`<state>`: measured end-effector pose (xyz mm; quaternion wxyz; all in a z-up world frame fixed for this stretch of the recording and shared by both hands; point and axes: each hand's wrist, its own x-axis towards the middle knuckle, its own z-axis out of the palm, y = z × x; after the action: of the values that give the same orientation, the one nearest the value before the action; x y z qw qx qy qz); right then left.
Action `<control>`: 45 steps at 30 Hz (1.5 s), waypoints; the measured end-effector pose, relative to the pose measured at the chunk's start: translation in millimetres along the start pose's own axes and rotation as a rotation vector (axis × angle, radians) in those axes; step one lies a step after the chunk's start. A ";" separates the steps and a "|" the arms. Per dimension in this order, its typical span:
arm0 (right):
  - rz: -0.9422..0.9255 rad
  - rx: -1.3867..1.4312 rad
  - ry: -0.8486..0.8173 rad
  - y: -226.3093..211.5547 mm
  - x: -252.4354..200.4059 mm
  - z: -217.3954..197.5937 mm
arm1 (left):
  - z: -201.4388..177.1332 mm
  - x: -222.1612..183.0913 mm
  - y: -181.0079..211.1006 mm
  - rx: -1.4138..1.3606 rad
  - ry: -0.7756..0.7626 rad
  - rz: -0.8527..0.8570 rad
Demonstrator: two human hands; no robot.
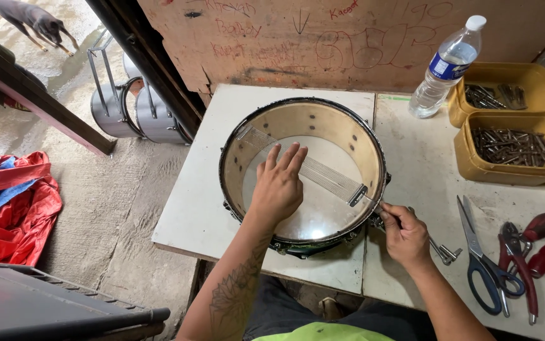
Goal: Attaching and tensioning snare wires onto a snare drum using pliers and a screwdriver at a repair bench.
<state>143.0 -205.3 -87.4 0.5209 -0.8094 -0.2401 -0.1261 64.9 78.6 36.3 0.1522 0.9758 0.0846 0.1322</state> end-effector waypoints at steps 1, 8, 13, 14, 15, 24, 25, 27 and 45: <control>-0.001 0.000 0.002 -1.5 1.1 0.2 | 6.0 -0.3 -1.7 0.000 0.001 0.002; 0.196 -0.007 -0.052 -10.6 2.8 -3.4 | 57.4 -34.0 49.2 -0.147 0.552 0.341; 0.361 -0.049 -0.235 -9.7 12.4 -19.0 | 22.1 -66.0 87.7 -0.180 0.283 0.506; 0.374 -0.015 -0.259 -12.8 13.4 -21.7 | 28.7 -66.4 85.2 -0.163 0.243 0.456; 0.386 0.021 -0.285 -16.6 14.7 -23.5 | 34.5 -66.9 82.2 -0.145 0.203 0.404; 0.379 -0.060 -0.402 -7.4 23.0 -31.5 | 33.5 -63.2 81.9 -0.207 0.082 0.296; 0.378 -0.060 -0.404 -9.0 27.0 -34.4 | 34.0 -62.6 82.1 -0.207 0.082 0.294; 0.409 -0.103 -0.456 -12.7 33.9 -39.4 | 34.1 -61.8 81.8 -0.205 0.068 0.279; 0.318 -0.111 -0.525 22.3 43.3 -51.9 | 34.2 -62.6 81.4 -0.209 0.081 0.293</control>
<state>193.9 -248.7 -63.1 0.4090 -0.8690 -0.2298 0.1573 25.3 -20.2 16.3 0.2281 0.9505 -0.0664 0.2002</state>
